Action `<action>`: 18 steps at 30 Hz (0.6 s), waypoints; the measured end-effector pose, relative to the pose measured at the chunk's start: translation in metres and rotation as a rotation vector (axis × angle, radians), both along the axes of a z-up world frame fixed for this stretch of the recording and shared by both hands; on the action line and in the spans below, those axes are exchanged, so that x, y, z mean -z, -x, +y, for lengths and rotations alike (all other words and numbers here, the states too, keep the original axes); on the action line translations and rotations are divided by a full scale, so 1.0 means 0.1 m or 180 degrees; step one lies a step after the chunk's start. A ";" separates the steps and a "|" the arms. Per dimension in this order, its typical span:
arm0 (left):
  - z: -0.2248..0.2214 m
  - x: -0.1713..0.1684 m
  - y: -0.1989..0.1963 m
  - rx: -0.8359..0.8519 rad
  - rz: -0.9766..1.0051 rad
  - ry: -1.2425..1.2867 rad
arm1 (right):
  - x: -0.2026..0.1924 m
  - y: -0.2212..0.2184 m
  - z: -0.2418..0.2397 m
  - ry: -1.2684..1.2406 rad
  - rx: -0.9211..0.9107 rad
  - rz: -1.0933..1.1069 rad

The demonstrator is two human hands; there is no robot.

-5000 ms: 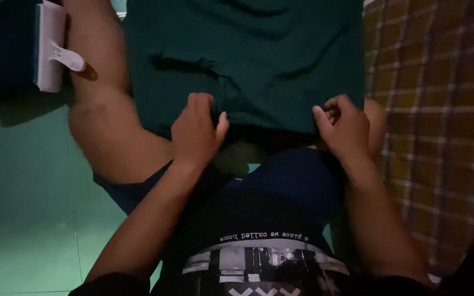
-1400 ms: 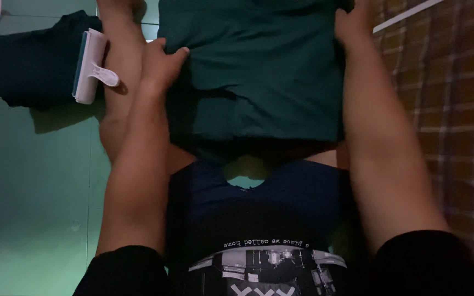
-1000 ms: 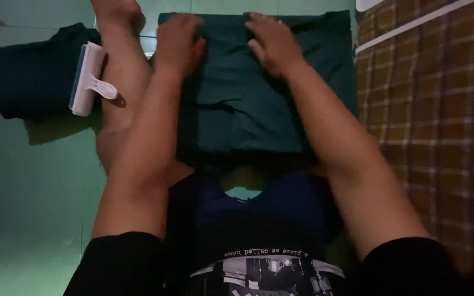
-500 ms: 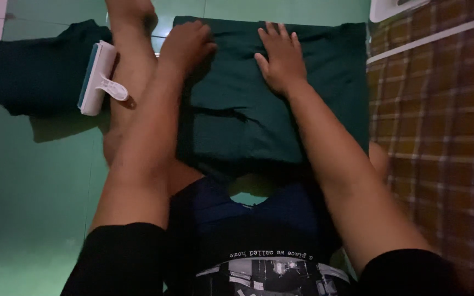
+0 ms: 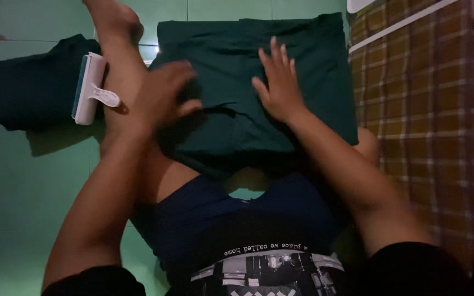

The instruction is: Using a lint roller to remove lint and debris from green fabric garments

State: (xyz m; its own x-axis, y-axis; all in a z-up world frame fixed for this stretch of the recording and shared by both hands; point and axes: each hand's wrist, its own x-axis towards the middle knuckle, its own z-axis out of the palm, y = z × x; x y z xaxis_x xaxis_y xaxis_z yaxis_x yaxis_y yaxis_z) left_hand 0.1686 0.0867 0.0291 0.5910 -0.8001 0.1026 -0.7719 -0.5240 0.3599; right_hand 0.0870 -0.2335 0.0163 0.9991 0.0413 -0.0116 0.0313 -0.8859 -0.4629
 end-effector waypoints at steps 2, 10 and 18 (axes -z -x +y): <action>0.02 0.22 0.09 0.0052 -0.0171 -0.0064 | 0.12 0.28 -0.08 0.0071 -0.0281 -0.0089; 0.25 0.71 -0.09 0.0085 -0.1850 -0.0125 | 0.42 0.77 -0.20 0.0813 -0.0922 -0.0273; 0.95 1.27 -0.19 -0.0572 -0.1510 -0.0358 | 0.51 0.74 -0.14 0.0858 -0.1166 -0.0567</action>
